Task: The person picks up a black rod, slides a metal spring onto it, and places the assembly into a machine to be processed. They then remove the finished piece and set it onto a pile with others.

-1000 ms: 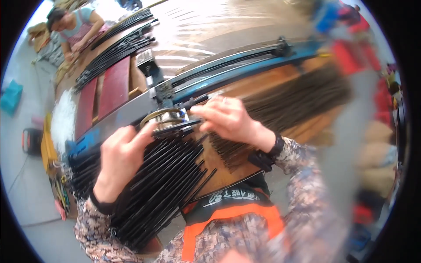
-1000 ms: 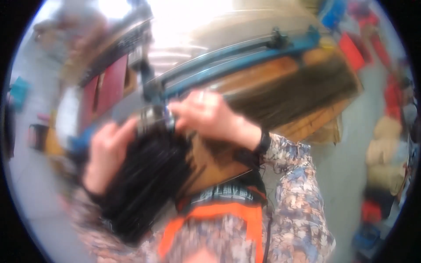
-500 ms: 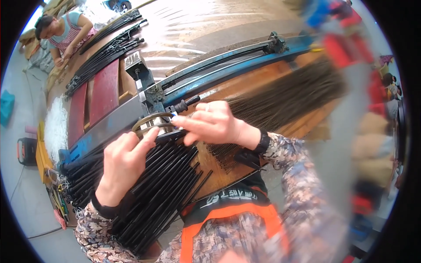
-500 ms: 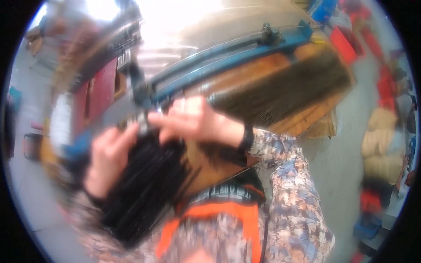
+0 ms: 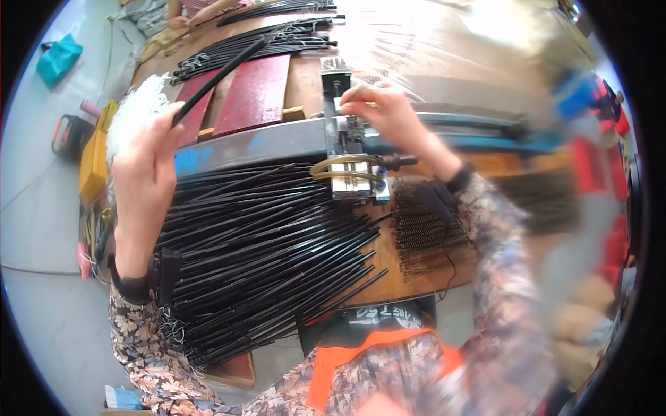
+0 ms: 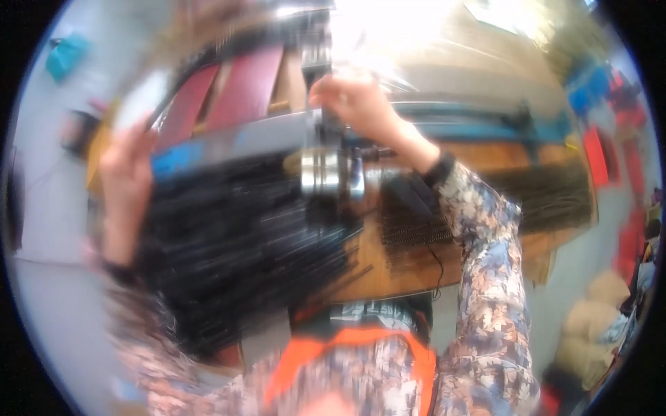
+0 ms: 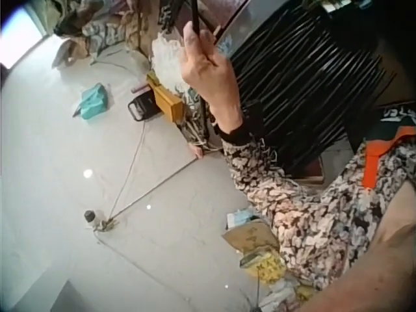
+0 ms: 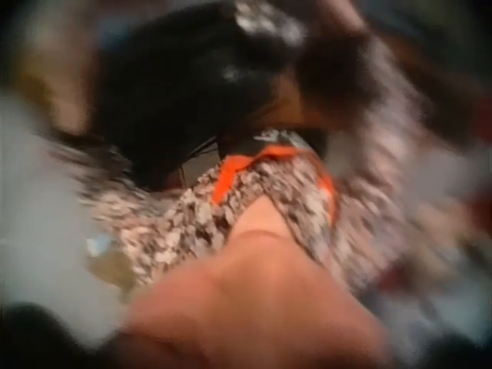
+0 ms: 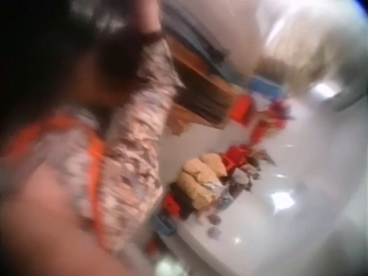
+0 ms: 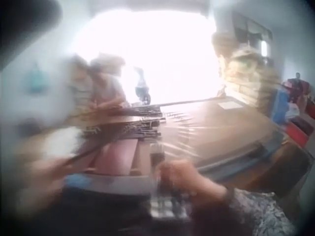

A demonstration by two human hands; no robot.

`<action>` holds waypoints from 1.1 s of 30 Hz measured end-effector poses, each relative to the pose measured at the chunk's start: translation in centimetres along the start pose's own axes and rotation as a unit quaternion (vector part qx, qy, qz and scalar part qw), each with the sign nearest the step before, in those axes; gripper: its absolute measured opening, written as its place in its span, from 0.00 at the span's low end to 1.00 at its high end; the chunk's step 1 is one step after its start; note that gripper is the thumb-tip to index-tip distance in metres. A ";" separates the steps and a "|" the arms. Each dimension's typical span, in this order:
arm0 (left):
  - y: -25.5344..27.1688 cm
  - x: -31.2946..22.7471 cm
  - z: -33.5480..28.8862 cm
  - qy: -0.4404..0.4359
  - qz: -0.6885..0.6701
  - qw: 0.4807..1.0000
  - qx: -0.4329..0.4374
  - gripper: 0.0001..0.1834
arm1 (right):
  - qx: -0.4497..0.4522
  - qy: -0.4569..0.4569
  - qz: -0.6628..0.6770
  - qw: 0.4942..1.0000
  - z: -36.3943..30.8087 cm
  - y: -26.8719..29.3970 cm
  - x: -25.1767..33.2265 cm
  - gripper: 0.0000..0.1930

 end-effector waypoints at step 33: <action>-21.7 -0.4 1.1 -0.129 -0.053 0.986 0.087 0.13 | -0.110 0.016 -0.448 0.887 -12.9 21.3 -16.6 0.03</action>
Point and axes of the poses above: each hand's wrist, its own z-axis towards the middle knuckle, its own y-axis out of the back of the hand, x = y × z, the point moved 5 cm from there along z, towards the middle knuckle, and after that the axes turned 8 degrees about -y, right-handed, at the moved point
